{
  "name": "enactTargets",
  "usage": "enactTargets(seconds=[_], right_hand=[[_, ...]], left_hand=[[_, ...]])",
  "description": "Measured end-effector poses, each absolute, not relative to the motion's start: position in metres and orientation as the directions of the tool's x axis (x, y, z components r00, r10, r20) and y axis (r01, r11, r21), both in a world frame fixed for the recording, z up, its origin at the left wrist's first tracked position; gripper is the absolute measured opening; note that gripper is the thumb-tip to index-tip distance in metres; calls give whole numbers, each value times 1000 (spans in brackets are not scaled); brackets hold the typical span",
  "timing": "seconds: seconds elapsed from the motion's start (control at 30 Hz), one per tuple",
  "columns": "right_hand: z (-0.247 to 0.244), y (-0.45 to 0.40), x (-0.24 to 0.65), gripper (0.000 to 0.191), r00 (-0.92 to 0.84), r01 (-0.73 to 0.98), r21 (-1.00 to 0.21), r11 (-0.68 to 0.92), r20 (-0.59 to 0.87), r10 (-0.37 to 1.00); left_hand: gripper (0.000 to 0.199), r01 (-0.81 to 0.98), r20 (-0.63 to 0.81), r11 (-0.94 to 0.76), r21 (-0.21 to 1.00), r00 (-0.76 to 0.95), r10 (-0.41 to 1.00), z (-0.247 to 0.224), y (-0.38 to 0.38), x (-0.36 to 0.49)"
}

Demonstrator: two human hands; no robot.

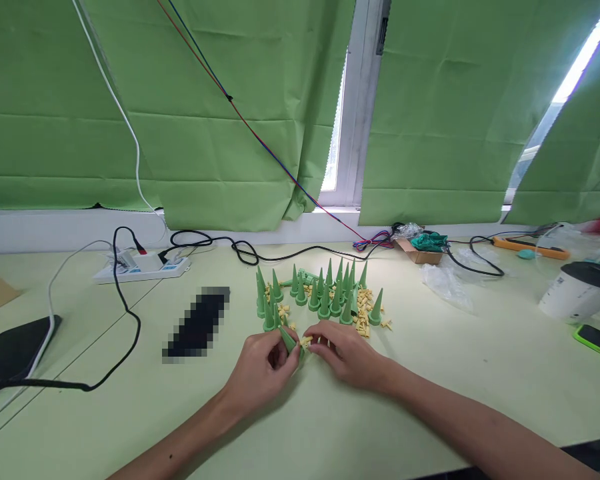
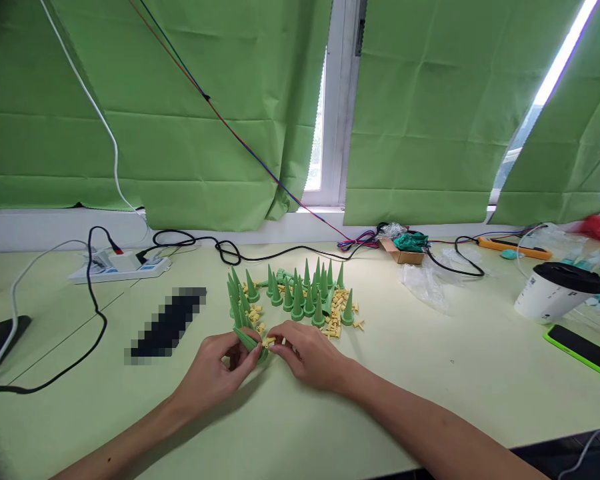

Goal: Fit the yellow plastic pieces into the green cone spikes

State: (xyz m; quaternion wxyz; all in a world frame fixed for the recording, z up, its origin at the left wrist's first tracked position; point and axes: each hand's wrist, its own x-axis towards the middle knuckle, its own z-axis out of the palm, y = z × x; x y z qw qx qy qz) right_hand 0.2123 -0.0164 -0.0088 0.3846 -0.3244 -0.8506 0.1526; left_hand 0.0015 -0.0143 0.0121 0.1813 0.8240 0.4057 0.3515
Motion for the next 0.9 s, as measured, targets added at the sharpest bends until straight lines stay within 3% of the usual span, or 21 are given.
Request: enactTargets(seconds=[0.43, 0.67, 0.9], right_hand=[[-11, -13, 211, 15, -499, 483, -473, 737, 542, 676], [-11, -13, 211, 24, -510, 541, -467, 699, 479, 714], [-11, -16, 211, 22, -451, 482, -522, 704, 542, 710]], left_hand=[[11, 488, 501, -758, 433, 568, 652, 3, -14, -5], [10, 501, 506, -777, 380, 591, 629, 6, -16, -3], [16, 515, 454, -686, 514, 515, 727, 12, -16, 1]])
